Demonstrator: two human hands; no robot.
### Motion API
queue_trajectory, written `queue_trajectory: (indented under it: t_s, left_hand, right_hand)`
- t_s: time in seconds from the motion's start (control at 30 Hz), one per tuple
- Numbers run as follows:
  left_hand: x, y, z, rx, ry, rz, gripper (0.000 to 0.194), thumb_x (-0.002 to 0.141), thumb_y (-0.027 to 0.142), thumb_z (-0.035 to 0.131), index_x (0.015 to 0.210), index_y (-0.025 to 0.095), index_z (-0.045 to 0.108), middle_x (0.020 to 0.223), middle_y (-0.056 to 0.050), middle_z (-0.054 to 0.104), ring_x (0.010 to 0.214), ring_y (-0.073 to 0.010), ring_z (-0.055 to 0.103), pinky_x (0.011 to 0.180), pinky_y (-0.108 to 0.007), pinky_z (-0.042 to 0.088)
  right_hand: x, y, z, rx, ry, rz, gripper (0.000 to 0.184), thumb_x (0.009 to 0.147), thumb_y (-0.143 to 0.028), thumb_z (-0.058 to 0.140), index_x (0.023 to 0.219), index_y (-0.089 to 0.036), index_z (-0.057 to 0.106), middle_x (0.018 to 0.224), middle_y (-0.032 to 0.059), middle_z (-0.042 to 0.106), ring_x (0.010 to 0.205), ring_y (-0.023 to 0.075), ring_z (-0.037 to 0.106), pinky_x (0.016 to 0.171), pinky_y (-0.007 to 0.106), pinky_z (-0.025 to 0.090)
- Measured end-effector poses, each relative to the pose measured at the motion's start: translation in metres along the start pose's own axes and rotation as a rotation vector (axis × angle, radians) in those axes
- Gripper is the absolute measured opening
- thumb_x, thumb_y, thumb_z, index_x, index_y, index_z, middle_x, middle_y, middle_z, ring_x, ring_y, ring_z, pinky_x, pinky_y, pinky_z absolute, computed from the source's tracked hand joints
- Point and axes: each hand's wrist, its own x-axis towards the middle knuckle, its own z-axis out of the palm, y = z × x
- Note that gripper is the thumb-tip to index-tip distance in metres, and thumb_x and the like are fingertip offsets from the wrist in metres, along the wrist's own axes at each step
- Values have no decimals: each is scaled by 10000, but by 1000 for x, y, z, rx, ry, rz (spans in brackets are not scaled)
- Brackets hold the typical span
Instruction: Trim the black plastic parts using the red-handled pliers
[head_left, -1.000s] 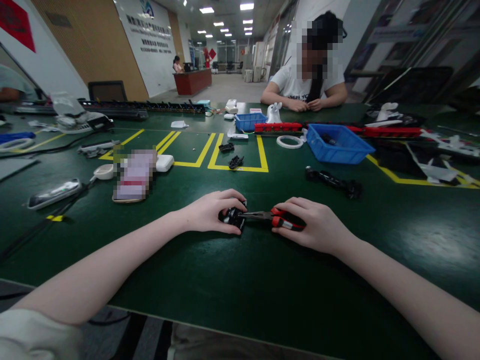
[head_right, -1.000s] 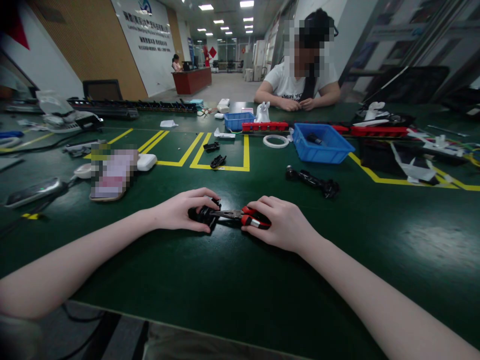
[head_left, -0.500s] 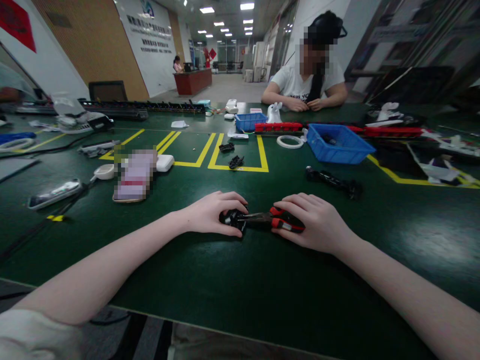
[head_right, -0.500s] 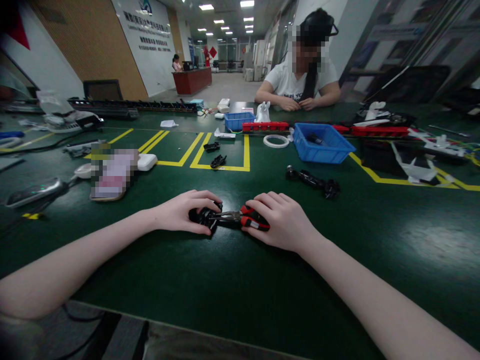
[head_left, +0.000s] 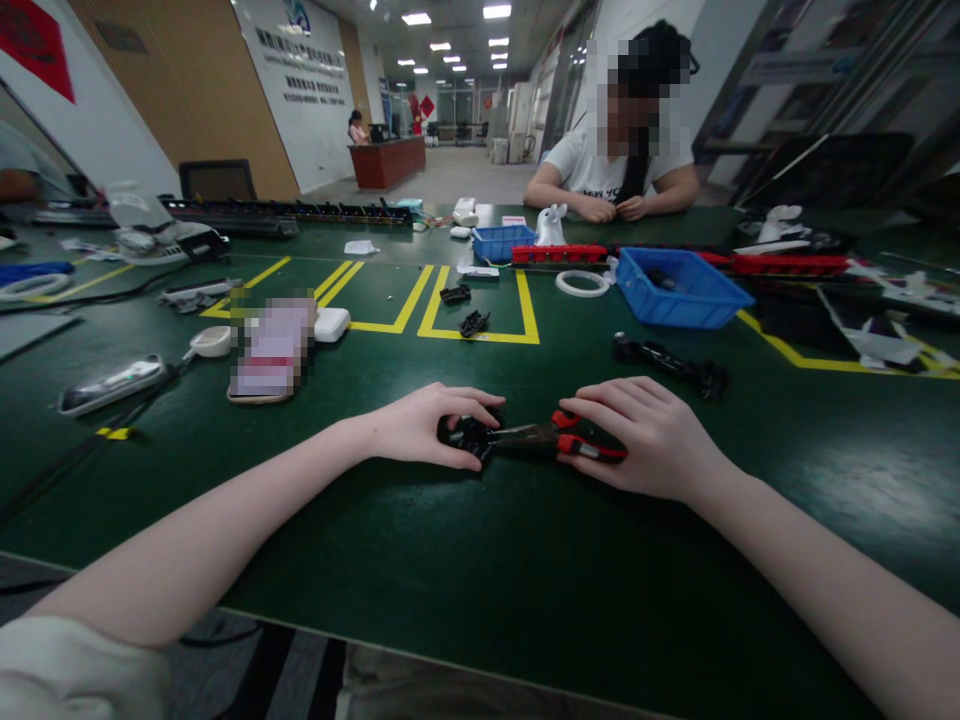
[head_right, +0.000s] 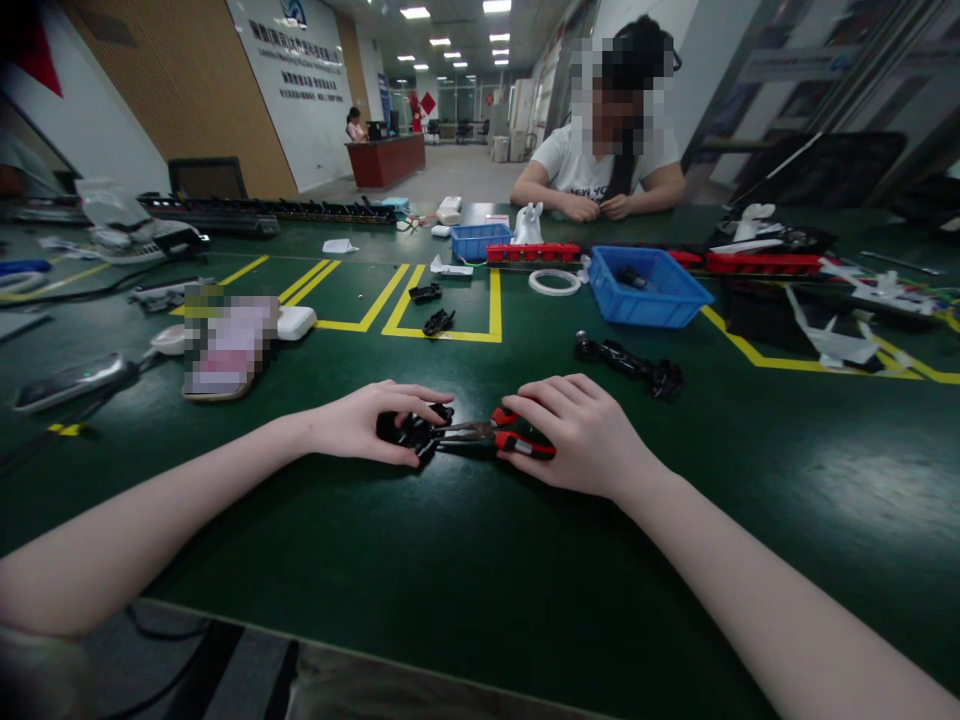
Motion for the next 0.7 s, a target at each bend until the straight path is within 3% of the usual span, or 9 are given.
queue_trajectory:
  t_s: [0.23, 0.5, 0.7]
  left_hand:
    - [0, 0, 0, -63, 1, 5, 272, 831, 280, 695, 1091, 201, 695, 1438, -87, 503, 1092, -229, 613, 770, -298, 536]
    - [0, 3, -2, -32, 5, 20, 227, 853, 263, 653, 1062, 188, 698, 1344, -95, 569, 1006, -209, 636, 840, -345, 525]
    - [-2, 2, -1, 90, 9, 56, 210, 851, 245, 644, 1051, 195, 685, 1316, -76, 578, 1097, -239, 611, 951, -391, 468]
  right_hand:
    - [-1, 3, -3, -36, 30, -22, 395, 828, -396, 665, 1118, -130, 639, 1042, 129, 705, 918, 259, 661, 817, 400, 503]
    - [-1, 3, -4, -46, 33, -13, 392, 827, -402, 665, 1105, -126, 648, 1034, 130, 707, 911, 256, 660, 806, 397, 504]
    - [-1, 2, -4, -31, 13, 5, 399, 834, -406, 659, 1113, -120, 652, 1045, 138, 703, 916, 262, 658, 797, 399, 506]
